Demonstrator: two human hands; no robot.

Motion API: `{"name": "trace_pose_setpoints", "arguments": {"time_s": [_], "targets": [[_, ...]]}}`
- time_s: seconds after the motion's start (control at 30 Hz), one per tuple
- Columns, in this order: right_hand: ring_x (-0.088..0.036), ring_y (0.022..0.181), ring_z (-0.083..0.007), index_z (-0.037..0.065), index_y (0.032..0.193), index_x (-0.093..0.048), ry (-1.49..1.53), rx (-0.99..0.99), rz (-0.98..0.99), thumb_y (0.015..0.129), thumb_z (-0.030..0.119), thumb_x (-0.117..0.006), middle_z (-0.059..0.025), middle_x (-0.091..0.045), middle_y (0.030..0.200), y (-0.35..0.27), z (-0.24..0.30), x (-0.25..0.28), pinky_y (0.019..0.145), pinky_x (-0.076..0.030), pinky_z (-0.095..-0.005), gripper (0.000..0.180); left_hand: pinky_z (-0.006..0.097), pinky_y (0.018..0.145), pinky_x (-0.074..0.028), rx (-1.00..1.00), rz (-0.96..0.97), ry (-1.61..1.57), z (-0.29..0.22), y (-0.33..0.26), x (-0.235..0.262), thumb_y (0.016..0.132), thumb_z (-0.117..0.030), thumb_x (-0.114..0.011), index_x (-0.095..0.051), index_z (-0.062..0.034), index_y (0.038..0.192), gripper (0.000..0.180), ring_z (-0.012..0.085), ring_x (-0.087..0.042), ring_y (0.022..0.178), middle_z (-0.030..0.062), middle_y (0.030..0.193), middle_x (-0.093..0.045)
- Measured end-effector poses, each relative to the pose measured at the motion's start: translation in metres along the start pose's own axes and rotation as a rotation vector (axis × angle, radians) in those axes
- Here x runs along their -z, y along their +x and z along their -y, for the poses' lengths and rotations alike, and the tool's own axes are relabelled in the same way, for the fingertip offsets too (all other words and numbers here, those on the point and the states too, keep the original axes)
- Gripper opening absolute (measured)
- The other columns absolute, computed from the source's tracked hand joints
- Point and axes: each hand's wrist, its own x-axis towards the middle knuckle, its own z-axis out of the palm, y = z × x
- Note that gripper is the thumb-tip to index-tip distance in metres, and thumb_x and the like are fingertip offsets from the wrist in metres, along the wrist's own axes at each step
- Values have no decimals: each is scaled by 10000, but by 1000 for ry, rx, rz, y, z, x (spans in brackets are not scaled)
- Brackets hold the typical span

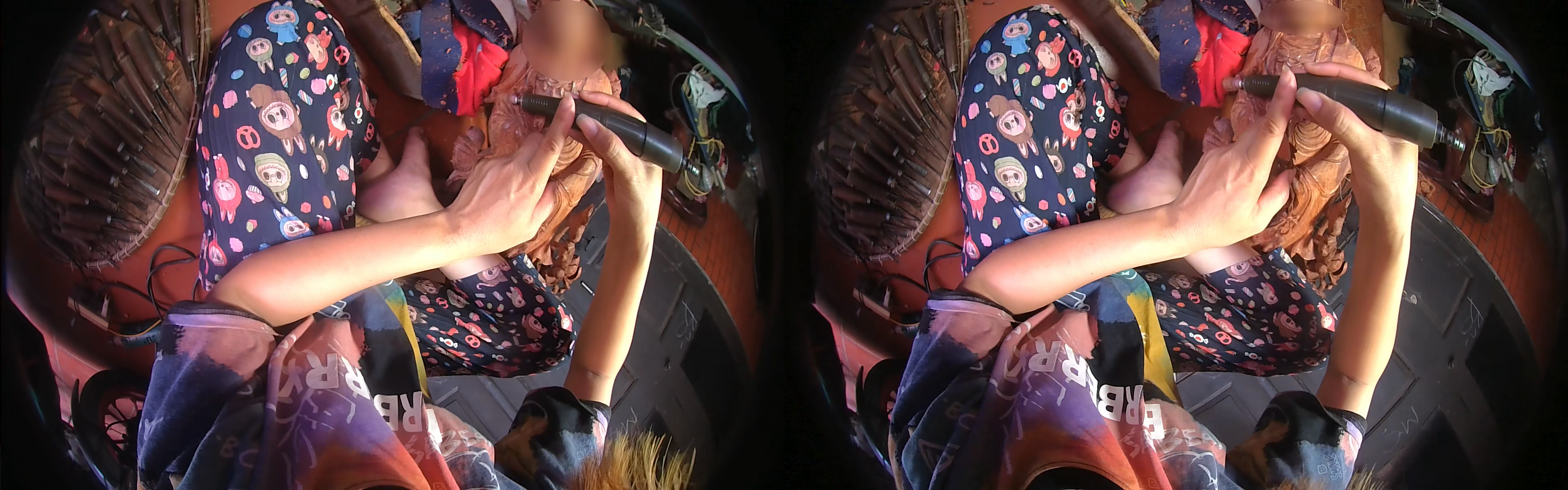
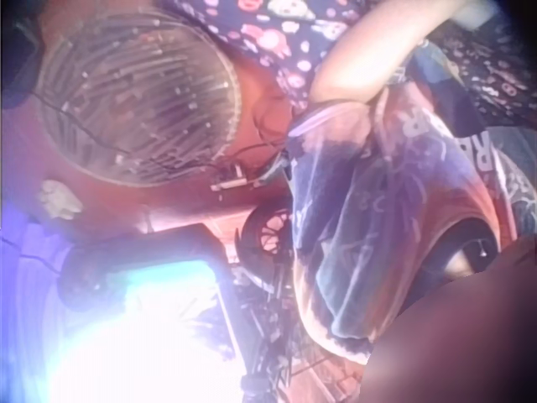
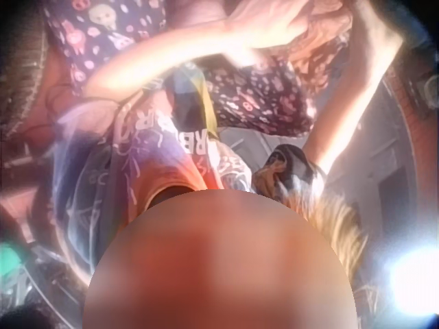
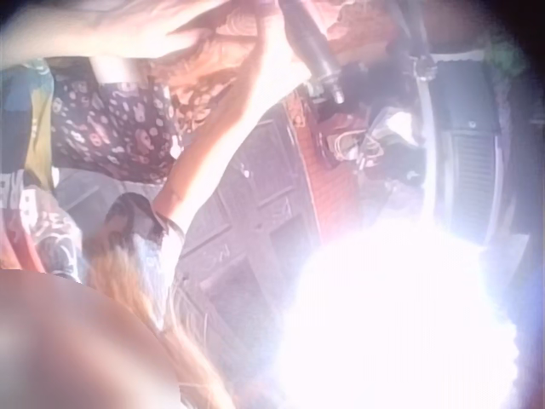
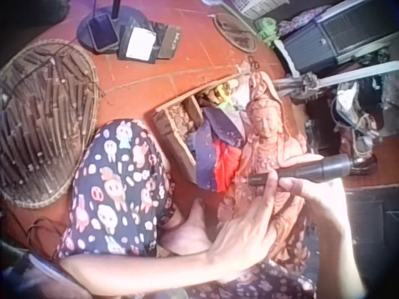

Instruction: The person carves a wooden statue using a chisel and mallet, then switches to a rotary carving tool to refine details. The person sits cross-legged on the floor, holding the statue between their legs while working.

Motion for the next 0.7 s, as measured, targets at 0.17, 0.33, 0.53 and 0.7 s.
{"name": "trace_pose_setpoints", "arguments": {"time_s": [0.17,0.33,0.53,0.7], "targets": [[-639,770,-143,-36,950,-667,-112,-71,93,743,69,-720,-89,-670,877,-6,-2,16,654,-520,-251,238,478,680,-518,47,65,-83,-7,-17,-9,766,-55,-557,110,-58,1448,954,427,-609,822,303,1208,-454],[-629,801,-128,-23,958,-670,-162,25,84,734,68,-731,-75,-673,886,-3,9,6,704,-495,-239,249,482,686,-517,-8,-41,-71,-5,-9,-8,762,-46,-555,87,-44,1449,940,434,-606,804,311,1228,-433],[-627,842,-138,-20,980,-663,-133,-1,50,734,80,-736,-74,-671,908,-9,5,17,778,-480,-253,275,460,621,-522,-43,-7,-15,-2,-8,-11,762,-49,-560,41,-60,1461,921,406,-607,742,269,1096,-478],[-635,817,-140,-27,987,-655,-69,-22,77,738,62,-730,-76,-666,914,-17,-3,22,761,-501,-249,276,448,601,-523,-30,45,-6,-3,-17,-17,770,-47,-557,-7,-64,1468,888,385,-606,713,228,986,-490]]}}
